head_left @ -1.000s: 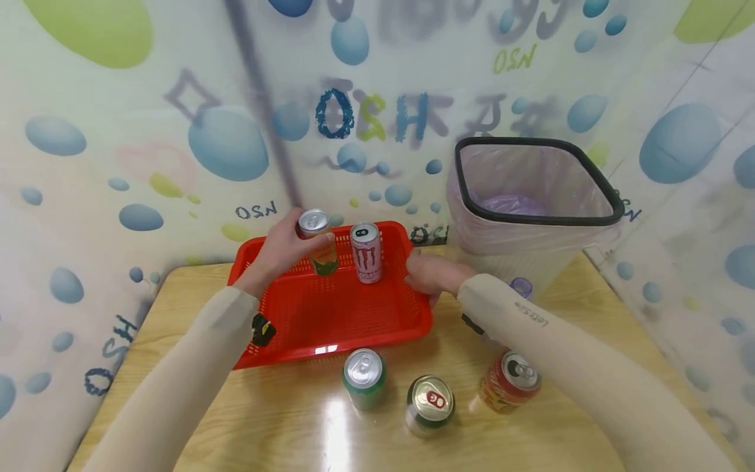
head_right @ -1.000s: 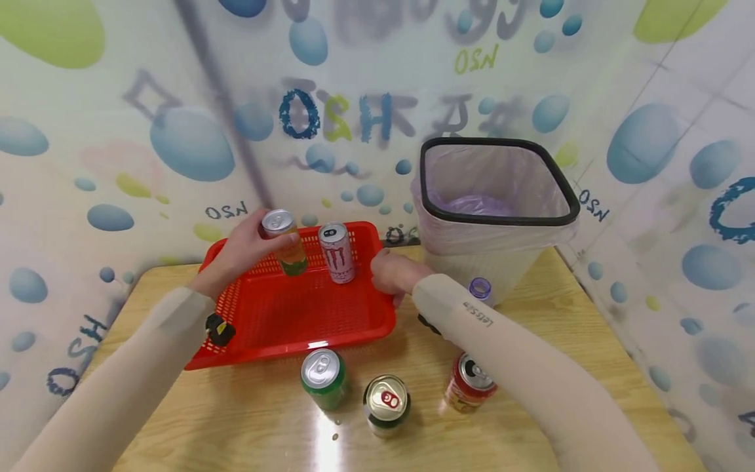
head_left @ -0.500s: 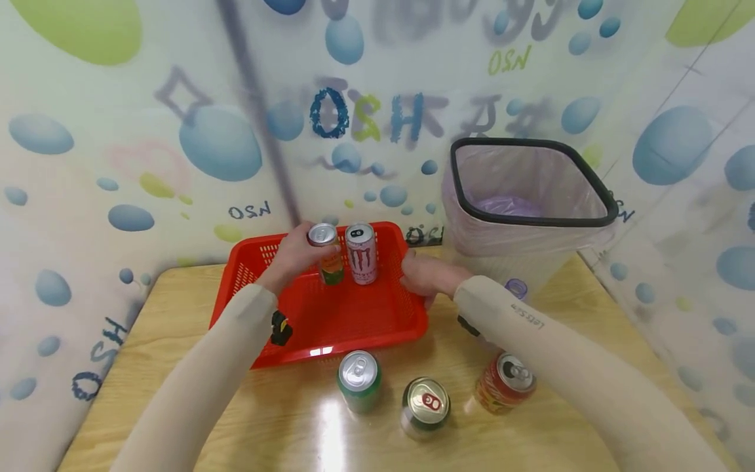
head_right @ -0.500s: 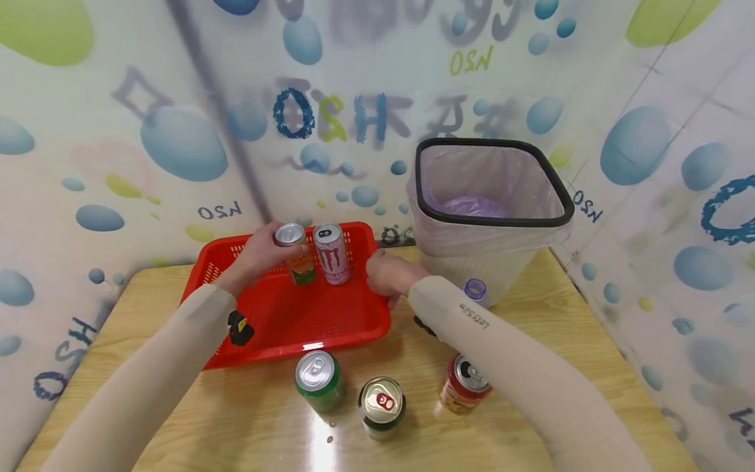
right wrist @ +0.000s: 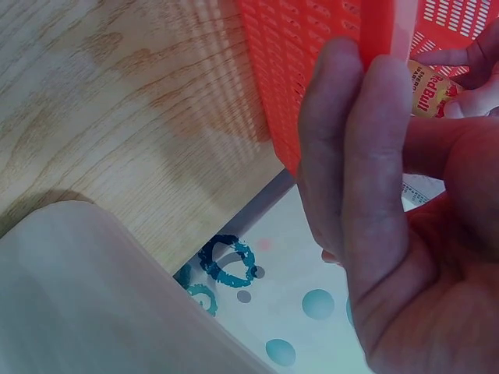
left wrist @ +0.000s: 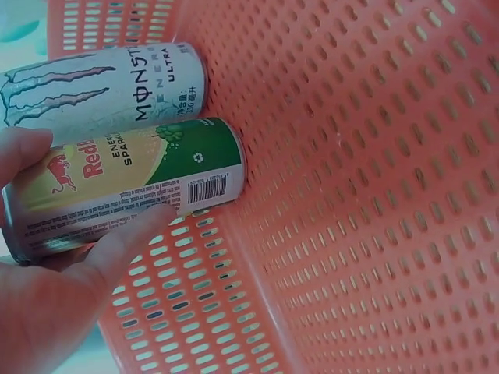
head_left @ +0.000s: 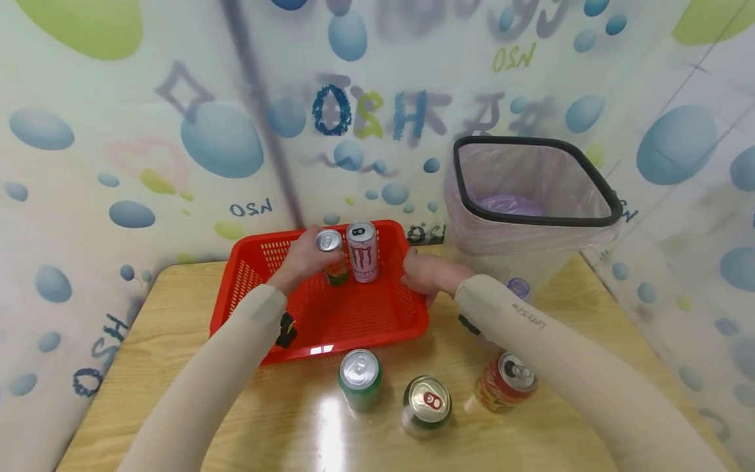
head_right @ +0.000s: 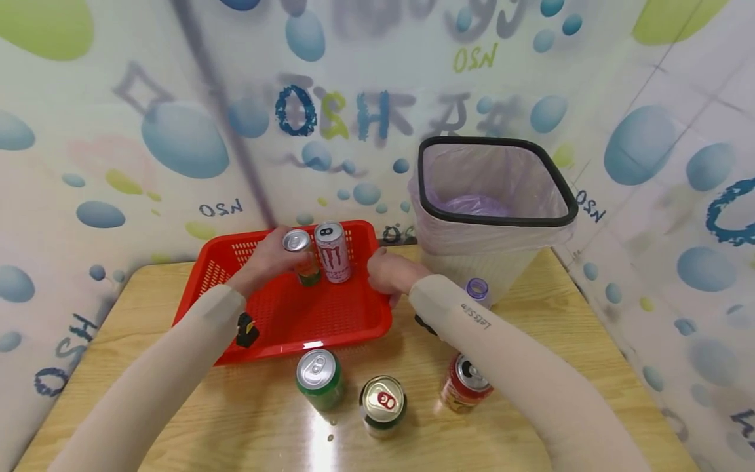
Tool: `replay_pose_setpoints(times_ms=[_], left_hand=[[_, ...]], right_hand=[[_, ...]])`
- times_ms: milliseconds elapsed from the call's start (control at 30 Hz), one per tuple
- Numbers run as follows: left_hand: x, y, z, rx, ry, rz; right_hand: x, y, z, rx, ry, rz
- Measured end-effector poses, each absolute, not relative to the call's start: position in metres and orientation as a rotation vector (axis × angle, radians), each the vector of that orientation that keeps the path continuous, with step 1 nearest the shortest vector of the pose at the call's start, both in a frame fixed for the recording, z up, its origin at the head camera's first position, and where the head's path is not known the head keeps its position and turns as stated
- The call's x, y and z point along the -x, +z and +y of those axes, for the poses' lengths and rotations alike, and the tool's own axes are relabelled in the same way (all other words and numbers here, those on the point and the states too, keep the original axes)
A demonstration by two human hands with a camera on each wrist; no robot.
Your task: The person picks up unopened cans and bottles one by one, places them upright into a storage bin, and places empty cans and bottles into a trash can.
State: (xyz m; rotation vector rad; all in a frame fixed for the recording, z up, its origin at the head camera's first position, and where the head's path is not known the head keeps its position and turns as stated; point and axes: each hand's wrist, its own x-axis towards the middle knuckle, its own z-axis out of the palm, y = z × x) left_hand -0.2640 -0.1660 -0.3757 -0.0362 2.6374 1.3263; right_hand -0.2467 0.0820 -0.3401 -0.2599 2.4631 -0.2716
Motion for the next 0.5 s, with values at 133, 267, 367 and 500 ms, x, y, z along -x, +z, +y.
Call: replay_pose_setpoints(times_ms=[133, 267, 367, 500], left_hand=[[0.264, -0.378, -0.165, 0.034, 1.328, 2.630], [0.262, -0.379, -0.165, 0.030, 1.316, 2.627], [0.259, -0.374, -0.168, 0.045, 1.334, 2.595], [0.254, -0.359, -0.172, 0.024, 1.341, 2.558]], right_hand=[[0.246, -0.339, 0.081, 0.255, -0.298, 2.456], [0.245, -0.338, 0.080, 0.236, -0.329, 2.449], [0.245, -0.338, 0.080, 0.201, -0.373, 2.431], [0.245, -0.338, 0.082, 0.169, -0.406, 2.419]])
